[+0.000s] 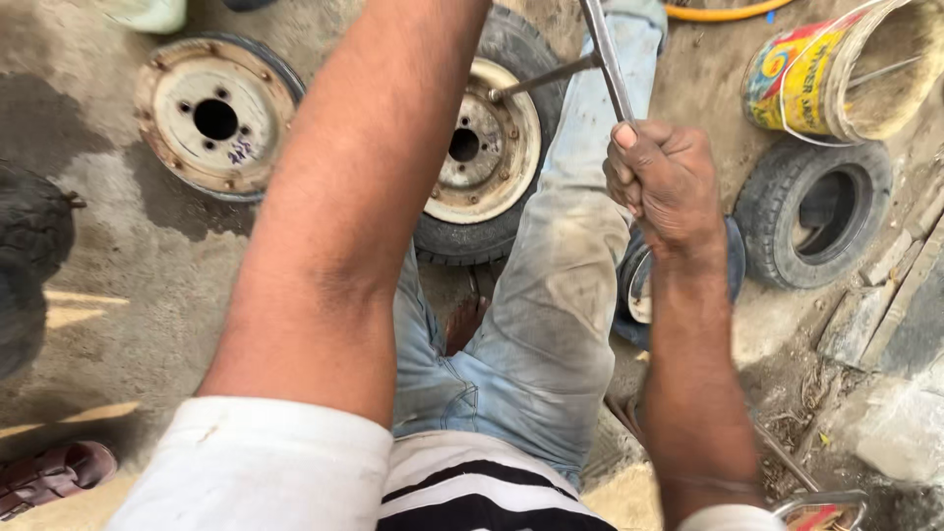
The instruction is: The person is sitting on the ground and using a metal bar to pry the tire bead away from the rim. They repeatedly insert the bar between the tire and rim, lever it, and reposition it around the circumference to loosen the tire.
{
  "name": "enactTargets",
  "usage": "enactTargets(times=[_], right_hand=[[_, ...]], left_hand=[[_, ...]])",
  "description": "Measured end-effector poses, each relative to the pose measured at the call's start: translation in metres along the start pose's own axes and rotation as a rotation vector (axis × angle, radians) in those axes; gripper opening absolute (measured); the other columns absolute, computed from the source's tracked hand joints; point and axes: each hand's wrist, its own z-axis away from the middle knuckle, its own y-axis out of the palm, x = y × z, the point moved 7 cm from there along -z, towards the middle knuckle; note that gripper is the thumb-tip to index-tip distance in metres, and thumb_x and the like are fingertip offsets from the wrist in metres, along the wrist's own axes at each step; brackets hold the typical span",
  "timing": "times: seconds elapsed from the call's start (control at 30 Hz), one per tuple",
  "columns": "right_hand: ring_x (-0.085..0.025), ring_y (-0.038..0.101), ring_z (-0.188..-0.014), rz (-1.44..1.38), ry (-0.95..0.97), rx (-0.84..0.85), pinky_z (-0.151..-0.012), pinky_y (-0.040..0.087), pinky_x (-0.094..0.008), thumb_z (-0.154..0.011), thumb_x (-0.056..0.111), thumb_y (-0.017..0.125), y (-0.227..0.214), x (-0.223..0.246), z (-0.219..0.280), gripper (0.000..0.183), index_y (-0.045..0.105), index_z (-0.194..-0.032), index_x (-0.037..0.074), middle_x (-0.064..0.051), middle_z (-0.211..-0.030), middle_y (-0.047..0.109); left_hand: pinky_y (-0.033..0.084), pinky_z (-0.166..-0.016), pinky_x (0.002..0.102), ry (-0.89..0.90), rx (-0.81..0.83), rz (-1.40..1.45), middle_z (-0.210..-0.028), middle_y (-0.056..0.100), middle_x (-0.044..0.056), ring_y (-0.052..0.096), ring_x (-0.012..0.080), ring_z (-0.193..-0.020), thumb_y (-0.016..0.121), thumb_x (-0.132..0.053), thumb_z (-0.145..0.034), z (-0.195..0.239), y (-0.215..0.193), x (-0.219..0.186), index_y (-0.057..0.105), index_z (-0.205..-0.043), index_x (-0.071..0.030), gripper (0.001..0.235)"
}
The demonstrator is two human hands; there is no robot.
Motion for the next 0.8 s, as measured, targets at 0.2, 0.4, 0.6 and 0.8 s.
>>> enactTargets(times=[0.2,0.4,0.6,0.8], right_hand=[[-0.002,0.065,-0.061,0.936,-0.153,-0.120,-0.048,0.049,-0.018,-0.098,0.015,0.071,0.028,0.040,-0.005,0.024,0.063,-0.116,0.000,0.004,-0.075,0.067],[-0.018,0.057,-0.059,1.345,-0.507,-0.185,-0.053,0.043,-0.033,-0.095,0.003,0.081,0.060,0.094,0.006,0.012,0.073,-0.091,-0.005,-0.011,-0.069,0.063],[-0.011,0.059,-0.064,1.468,-0.636,-0.047,-0.057,0.045,-0.028,-0.098,0.003,0.086,0.041,0.090,-0.007,0.011,0.076,-0.102,0.003,-0.005,-0.075,0.065],[-0.014,0.061,-0.075,1.500,-0.803,0.060,-0.075,0.047,-0.032,-0.100,0.001,0.085,0.041,0.076,-0.014,0.012,0.073,-0.101,0.003,-0.005,-0.081,0.065]], left_hand=[[0.060,-0.088,0.038,0.030,0.059,0.068,-0.112,0.072,0.014,0.071,0.0212,-0.101,0.063,-0.027,-0.106,0.023,0.000,-0.012,0.067,-0.115,-0.001,0.028],[0.062,-0.085,0.038,0.045,-0.058,0.205,-0.108,0.074,0.014,0.073,0.0218,-0.097,0.065,-0.028,-0.104,0.030,-0.026,0.015,0.067,-0.113,0.000,0.029],[0.062,-0.081,0.037,-0.228,-0.016,0.066,-0.096,0.076,0.011,0.076,0.0212,-0.084,0.069,-0.024,-0.096,0.033,-0.021,0.060,0.068,-0.108,-0.003,0.024],[0.061,-0.081,0.037,-0.175,0.146,-0.166,-0.094,0.076,0.011,0.075,0.0192,-0.084,0.076,-0.020,-0.091,0.028,0.002,0.070,0.073,-0.101,-0.007,0.017]])
